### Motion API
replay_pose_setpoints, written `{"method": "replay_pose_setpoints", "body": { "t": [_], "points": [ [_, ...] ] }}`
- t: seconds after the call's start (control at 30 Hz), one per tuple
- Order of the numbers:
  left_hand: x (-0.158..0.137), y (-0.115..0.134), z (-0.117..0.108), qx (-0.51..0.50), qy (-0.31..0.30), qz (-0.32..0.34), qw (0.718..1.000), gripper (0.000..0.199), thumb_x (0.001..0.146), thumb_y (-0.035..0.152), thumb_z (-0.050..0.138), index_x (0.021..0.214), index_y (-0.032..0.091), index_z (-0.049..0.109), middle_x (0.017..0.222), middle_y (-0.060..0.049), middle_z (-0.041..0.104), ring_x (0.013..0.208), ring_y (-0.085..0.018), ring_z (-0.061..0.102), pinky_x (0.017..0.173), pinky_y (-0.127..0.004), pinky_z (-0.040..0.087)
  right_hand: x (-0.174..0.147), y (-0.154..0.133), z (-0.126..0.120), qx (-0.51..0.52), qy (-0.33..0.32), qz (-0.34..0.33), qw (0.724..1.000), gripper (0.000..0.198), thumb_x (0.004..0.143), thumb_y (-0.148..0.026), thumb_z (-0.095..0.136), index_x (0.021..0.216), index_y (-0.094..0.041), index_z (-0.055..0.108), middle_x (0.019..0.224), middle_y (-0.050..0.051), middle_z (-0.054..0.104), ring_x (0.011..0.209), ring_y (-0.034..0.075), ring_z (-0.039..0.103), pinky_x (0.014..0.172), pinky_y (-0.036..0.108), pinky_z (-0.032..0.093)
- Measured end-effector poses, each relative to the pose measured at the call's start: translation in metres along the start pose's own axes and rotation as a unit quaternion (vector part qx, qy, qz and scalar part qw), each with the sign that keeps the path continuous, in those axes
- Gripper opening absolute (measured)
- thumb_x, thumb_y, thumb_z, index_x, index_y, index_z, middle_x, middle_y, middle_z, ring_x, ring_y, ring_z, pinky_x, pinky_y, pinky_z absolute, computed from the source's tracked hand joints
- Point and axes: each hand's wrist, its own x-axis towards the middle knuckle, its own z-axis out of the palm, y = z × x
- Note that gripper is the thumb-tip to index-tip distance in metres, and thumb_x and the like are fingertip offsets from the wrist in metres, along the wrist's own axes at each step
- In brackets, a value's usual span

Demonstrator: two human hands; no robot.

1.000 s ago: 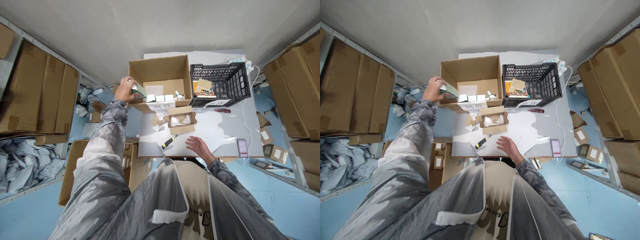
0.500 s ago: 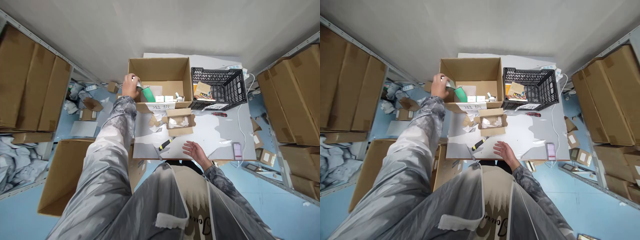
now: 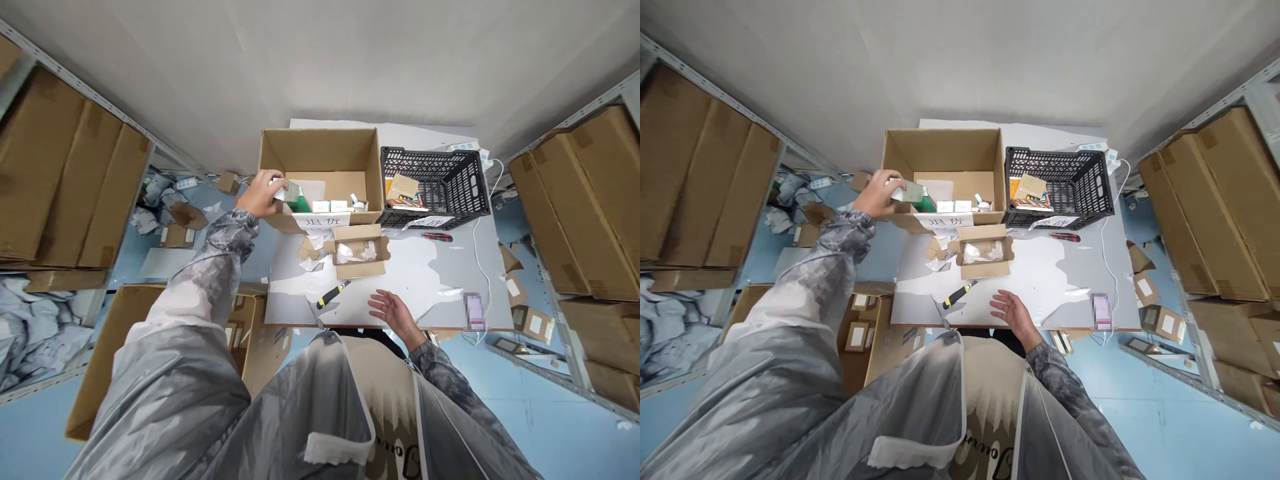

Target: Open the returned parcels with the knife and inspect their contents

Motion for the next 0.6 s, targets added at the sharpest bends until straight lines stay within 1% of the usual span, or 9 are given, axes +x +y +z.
{"method": "replay_pose_setpoints", "body": {
  "t": [0.1, 0.13, 0.2, 0.27, 0.33, 0.4, 0.43, 0.5, 0.6],
  "points": [
    [-0.018, 0.014, 0.007, -0.029, -0.008, -0.003, 1.0, 0.048, 0.084, 0.026, 0.083, 0.131, 0.024, 0.074, 0.154, -0.02, 0.065, 0.153, -0.046, 0.055, 0.138, -0.069, 0.049, -0.006, -0.018, 0.02, -0.08, -0.005, -0.076, 0.994, 0.055, 0.099, -0.075, 0.083, 0.13, -0.029, 0.085, 0.142, 0.015, 0.088, 0.13, 0.04, 0.087, 0.102, 0.055, 0.074],
    [-0.022, 0.017, 0.01, -0.038, -0.007, -0.012, 0.999, 0.047, 0.086, 0.028, 0.084, 0.131, 0.025, 0.073, 0.153, -0.02, 0.065, 0.152, -0.045, 0.055, 0.138, -0.069, 0.049, -0.008, -0.027, 0.031, -0.111, -0.018, -0.106, 0.988, 0.06, 0.098, -0.08, 0.085, 0.131, -0.029, 0.086, 0.143, 0.015, 0.088, 0.131, 0.04, 0.086, 0.103, 0.054, 0.073],
    [-0.027, 0.021, 0.015, -0.052, 0.011, -0.042, 0.998, 0.046, 0.089, 0.031, 0.085, 0.132, 0.025, 0.071, 0.153, -0.02, 0.063, 0.153, -0.045, 0.056, 0.139, -0.068, 0.049, -0.01, -0.05, 0.058, -0.169, -0.064, -0.16, 0.97, 0.065, 0.099, -0.086, 0.086, 0.13, -0.03, 0.088, 0.143, 0.014, 0.088, 0.133, 0.039, 0.085, 0.107, 0.053, 0.072],
    [-0.03, 0.018, 0.019, -0.059, 0.047, -0.08, 0.994, 0.049, 0.09, 0.034, 0.088, 0.134, 0.024, 0.069, 0.155, -0.02, 0.061, 0.154, -0.045, 0.056, 0.14, -0.069, 0.047, -0.009, -0.077, 0.091, -0.201, -0.113, -0.203, 0.952, 0.066, 0.099, -0.09, 0.087, 0.127, -0.03, 0.089, 0.141, 0.013, 0.089, 0.132, 0.037, 0.085, 0.109, 0.052, 0.072],
    [-0.031, 0.009, 0.019, -0.061, 0.082, -0.117, 0.988, 0.055, 0.09, 0.039, 0.093, 0.137, 0.023, 0.068, 0.156, -0.022, 0.06, 0.157, -0.046, 0.056, 0.141, -0.068, 0.046, -0.006, -0.104, 0.124, -0.221, -0.149, -0.23, 0.936, 0.065, 0.1, -0.091, 0.086, 0.125, -0.03, 0.09, 0.133, 0.011, 0.09, 0.128, 0.035, 0.085, 0.109, 0.05, 0.072],
    [-0.031, -0.003, 0.016, -0.063, 0.087, -0.137, 0.985, 0.062, 0.089, 0.045, 0.099, 0.138, 0.023, 0.068, 0.155, -0.022, 0.061, 0.158, -0.047, 0.055, 0.142, -0.067, 0.046, 0.0, -0.127, 0.152, -0.236, -0.17, -0.241, 0.926, 0.064, 0.103, -0.089, 0.085, 0.129, -0.031, 0.09, 0.125, 0.009, 0.091, 0.124, 0.033, 0.086, 0.108, 0.048, 0.072],
    [-0.03, -0.009, 0.014, -0.063, 0.076, -0.14, 0.985, 0.064, 0.088, 0.047, 0.101, 0.137, 0.023, 0.068, 0.155, -0.022, 0.061, 0.158, -0.047, 0.055, 0.142, -0.066, 0.046, 0.003, -0.136, 0.162, -0.241, -0.174, -0.244, 0.923, 0.064, 0.104, -0.089, 0.085, 0.131, -0.031, 0.09, 0.122, 0.009, 0.091, 0.122, 0.032, 0.086, 0.106, 0.047, 0.072],
    [-0.027, -0.018, 0.01, -0.057, 0.032, -0.134, 0.989, 0.067, 0.086, 0.05, 0.104, 0.136, 0.023, 0.07, 0.156, -0.022, 0.062, 0.157, -0.048, 0.055, 0.142, -0.065, 0.047, 0.009, -0.147, 0.177, -0.244, -0.178, -0.243, 0.922, 0.066, 0.103, -0.088, 0.087, 0.135, -0.031, 0.09, 0.119, 0.009, 0.091, 0.117, 0.031, 0.087, 0.102, 0.045, 0.072],
    [-0.019, -0.025, 0.008, -0.035, -0.06, -0.113, 0.991, 0.064, 0.084, 0.048, 0.101, 0.137, 0.023, 0.073, 0.158, -0.02, 0.063, 0.154, -0.047, 0.056, 0.139, -0.064, 0.05, 0.02, -0.145, 0.183, -0.244, -0.186, -0.229, 0.924, 0.067, 0.1, -0.088, 0.09, 0.133, -0.03, 0.091, 0.122, 0.01, 0.092, 0.115, 0.03, 0.087, 0.099, 0.043, 0.073]
  ]
}}
